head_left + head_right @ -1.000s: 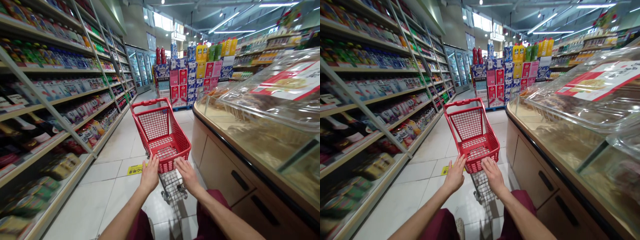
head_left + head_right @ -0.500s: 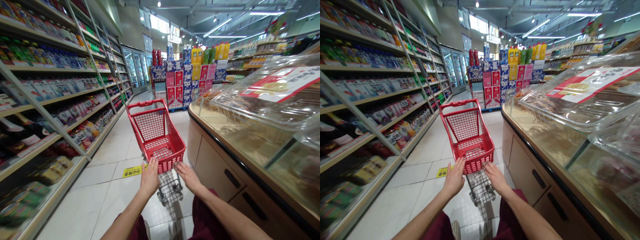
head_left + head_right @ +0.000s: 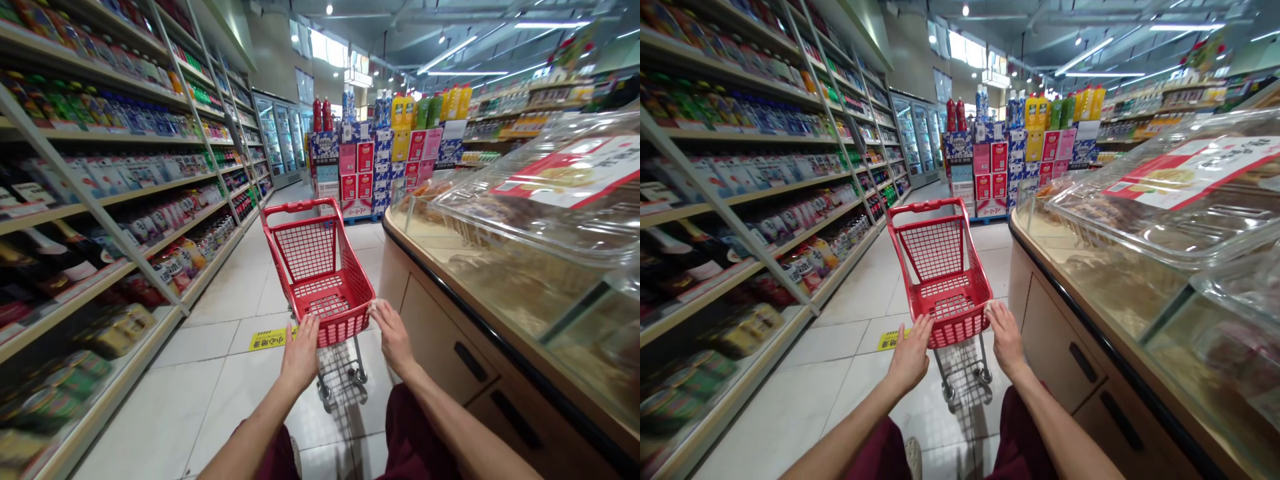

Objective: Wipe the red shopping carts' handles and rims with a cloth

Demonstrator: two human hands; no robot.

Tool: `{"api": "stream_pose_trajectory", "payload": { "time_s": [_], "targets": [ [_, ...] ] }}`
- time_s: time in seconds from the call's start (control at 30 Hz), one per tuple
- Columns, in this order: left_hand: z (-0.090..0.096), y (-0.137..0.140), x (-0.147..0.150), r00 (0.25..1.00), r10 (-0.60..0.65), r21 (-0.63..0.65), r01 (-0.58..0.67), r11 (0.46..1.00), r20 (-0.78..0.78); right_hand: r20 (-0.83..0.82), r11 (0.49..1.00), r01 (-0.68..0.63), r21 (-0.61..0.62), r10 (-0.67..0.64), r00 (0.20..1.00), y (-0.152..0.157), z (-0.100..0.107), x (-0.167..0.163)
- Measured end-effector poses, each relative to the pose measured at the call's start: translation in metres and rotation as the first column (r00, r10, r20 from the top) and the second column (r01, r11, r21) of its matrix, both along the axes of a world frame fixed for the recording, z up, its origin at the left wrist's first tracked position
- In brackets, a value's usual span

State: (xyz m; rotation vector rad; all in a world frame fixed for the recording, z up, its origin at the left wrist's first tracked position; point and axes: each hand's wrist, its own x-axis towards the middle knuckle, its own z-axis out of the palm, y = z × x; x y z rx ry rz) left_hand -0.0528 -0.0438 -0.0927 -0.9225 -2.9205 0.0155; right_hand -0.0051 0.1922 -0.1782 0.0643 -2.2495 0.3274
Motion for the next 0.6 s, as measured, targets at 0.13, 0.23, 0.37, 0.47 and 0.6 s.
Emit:
{"api": "stream_pose_trajectory", "payload": {
  "time_s": [0.13, 0.23, 0.37, 0.47, 0.6],
  "targets": [
    [-0.002, -0.001, 0.001, 1.0, 0.001, -0.015, -0.002, 1.0, -0.015, -0.012, 1.0, -0.01, -0.005, 0.01, 1.0, -0.004, -0.003, -0.005],
    [-0.004, -0.004, 0.0, 0.999, -0.023, -0.028, 0.022, 0.999, -0.031, 0.023, 0.999, -0.036, 0.013, 0.036, 0.999, -0.004, -0.008, -0.002],
    [-0.007, -0.006, 0.001, 0.998, -0.024, -0.023, 0.022, 0.999, -0.054, -0.086, 0.993, -0.005, -0.119, -0.005, 0.996, 0.006, 0.025, -0.005],
    [-0.008, -0.003, 0.002, 0.998, 0.006, -0.011, -0.007, 1.0, -0.056, -0.143, 0.994, -0.014, -0.111, -0.003, 0.99, -0.005, 0.051, -0.018],
    [-0.009, 0.0, 0.002, 0.999, 0.005, -0.015, -0.006, 1.0, -0.048, -0.061, 0.99, -0.129, 0.059, 0.132, 0.989, -0.046, 0.051, -0.031]
  ]
}}
